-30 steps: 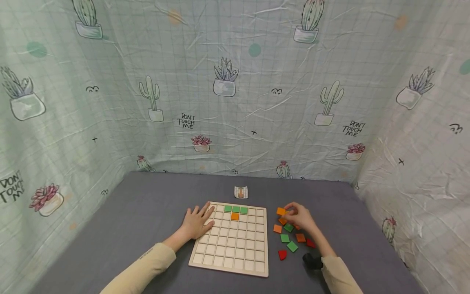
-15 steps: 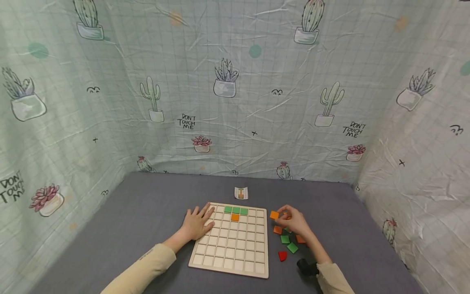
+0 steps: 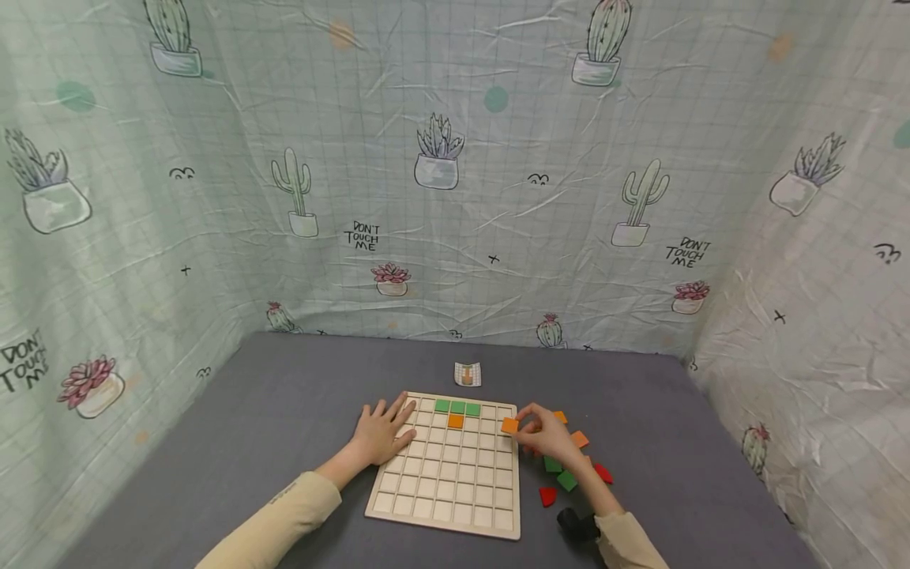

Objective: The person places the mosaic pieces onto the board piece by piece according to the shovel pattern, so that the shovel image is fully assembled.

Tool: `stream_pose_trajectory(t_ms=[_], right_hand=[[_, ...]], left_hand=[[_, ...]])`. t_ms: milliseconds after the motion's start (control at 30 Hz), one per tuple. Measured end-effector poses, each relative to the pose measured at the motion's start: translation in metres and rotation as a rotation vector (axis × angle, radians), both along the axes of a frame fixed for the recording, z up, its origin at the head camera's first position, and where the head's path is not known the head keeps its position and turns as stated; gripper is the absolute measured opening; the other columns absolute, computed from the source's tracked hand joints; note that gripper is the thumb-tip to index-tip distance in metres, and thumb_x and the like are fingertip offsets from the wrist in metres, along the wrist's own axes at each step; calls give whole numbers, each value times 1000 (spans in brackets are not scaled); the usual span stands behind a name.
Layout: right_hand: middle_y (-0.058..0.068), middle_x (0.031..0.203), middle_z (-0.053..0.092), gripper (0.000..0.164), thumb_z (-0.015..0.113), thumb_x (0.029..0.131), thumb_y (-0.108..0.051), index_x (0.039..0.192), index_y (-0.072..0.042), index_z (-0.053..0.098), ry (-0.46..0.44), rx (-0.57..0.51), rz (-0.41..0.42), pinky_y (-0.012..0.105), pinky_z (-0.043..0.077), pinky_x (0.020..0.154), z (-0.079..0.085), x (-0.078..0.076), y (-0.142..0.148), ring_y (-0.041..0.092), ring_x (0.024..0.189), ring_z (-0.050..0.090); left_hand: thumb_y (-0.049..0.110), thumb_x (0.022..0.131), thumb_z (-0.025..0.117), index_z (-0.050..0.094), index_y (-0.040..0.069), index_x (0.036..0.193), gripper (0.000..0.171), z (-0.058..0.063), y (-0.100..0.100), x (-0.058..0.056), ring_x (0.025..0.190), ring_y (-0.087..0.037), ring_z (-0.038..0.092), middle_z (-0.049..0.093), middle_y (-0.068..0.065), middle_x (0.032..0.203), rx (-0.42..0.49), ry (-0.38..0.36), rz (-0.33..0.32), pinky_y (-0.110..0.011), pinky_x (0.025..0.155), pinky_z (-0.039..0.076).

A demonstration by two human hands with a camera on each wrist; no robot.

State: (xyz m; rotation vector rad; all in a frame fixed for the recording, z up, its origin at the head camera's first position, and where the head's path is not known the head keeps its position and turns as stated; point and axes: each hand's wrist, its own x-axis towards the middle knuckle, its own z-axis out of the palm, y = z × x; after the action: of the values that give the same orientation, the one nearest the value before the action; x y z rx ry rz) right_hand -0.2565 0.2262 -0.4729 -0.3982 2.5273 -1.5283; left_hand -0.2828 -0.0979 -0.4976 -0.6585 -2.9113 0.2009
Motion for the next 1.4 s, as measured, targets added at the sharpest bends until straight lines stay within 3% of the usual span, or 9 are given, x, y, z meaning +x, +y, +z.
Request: stream_pose_trajectory(t_ms=[467, 800, 1200, 1400], right_hand=[[27, 77, 62, 33, 64, 81, -13, 105, 4, 49, 9, 17, 23, 32, 43, 46, 3, 0, -27, 23, 54, 55], [22, 75, 62, 31, 66, 79, -12, 103, 1, 50, -38, 9, 23, 26, 38, 45, -3, -6, -45, 15, 50, 50], [16, 72, 62, 30, 65, 79, -8, 104, 2, 52, -22, 42, 48, 24, 41, 44, -4, -13, -62, 19, 52, 56], [21, 72, 63, 28, 65, 78, -5, 102, 4, 52, -20, 12, 75, 24, 38, 44, -6, -13, -70, 20, 51, 55]], left_hand=[[50, 91, 35, 35, 19, 138, 56, 4, 0, 3, 116, -32, 42, 33, -5, 144, 3, 12, -9, -52, 84, 34], [49, 92, 36, 35, 19, 139, 55, 3, 0, 3, 116, -32, 42, 33, -5, 144, 24, 10, -11, -53, 84, 34], [49, 92, 36, 35, 19, 138, 56, 2, 0, 2, 115, -32, 42, 34, -6, 144, 17, 18, -18, -53, 84, 34], [50, 92, 35, 34, 20, 139, 56, 2, 0, 1, 117, -32, 41, 32, -5, 144, 10, 7, -16, -53, 84, 34]])
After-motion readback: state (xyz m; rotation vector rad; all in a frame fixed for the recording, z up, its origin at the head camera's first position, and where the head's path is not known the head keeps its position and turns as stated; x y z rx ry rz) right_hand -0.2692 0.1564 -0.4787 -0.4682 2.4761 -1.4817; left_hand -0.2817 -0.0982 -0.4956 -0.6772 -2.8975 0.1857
